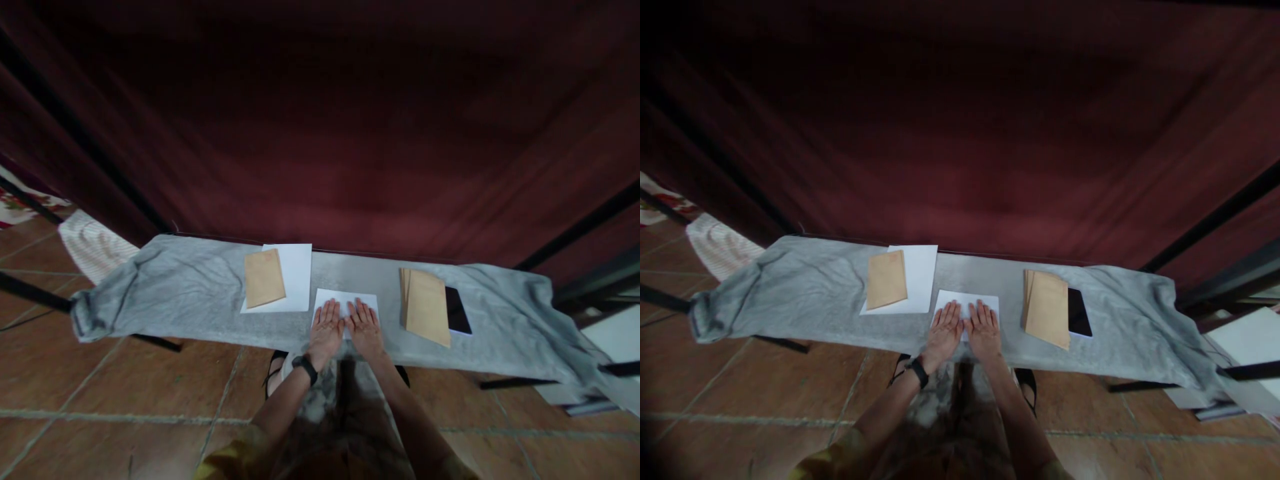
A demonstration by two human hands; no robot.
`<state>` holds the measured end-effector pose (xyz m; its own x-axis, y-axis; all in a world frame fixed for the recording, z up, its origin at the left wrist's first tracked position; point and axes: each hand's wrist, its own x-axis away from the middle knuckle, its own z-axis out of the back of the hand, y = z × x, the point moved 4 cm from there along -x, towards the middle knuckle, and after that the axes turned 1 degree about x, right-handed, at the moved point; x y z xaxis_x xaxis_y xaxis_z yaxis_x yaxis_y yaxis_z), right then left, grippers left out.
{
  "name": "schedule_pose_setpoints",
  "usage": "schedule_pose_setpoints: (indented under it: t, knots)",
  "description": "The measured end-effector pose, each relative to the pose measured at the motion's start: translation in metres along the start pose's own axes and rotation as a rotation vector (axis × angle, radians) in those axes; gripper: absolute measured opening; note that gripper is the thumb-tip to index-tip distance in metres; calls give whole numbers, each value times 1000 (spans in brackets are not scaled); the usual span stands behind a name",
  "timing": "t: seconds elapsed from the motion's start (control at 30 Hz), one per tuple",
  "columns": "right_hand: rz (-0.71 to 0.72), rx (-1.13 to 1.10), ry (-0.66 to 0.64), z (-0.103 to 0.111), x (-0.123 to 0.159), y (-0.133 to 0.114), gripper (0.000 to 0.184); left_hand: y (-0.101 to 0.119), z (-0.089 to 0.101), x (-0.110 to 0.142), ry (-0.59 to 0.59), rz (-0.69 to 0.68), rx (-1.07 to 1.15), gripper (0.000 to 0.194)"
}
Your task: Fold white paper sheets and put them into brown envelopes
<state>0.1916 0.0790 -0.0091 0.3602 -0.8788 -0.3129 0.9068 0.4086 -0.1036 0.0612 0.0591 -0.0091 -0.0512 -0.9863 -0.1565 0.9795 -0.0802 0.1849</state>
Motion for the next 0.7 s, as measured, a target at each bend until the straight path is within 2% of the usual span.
schedule_pose_setpoints:
  t: [0.13, 0.23, 0.3, 0.37, 0.53, 0.6, 0.7]
  knots:
    - [-60, 44, 38, 1, 6, 22, 52, -18, 8, -5, 52, 74, -23, 59]
    - [-87, 58, 51, -1, 12, 33, 56, -23, 12, -7, 72, 117, -28, 60]
    - [-90, 60, 54, -2, 15, 35, 57, -16, 12, -9, 94, 153, -35, 59]
    - [-93, 62, 51, -2, 15, 36, 57, 0, 10, -15, 104, 157, -22, 59]
    - [-73, 71, 48, 1, 14, 32, 53, 48, -1, -37, -4, -15, 71, 57]
    - [-67, 72, 62, 2, 14, 31, 52, 49, -4, -42, -38, -13, 66, 59]
    - [-73, 62, 84, 3, 16, 32, 52, 32, -2, -45, -43, 34, 23, 61]
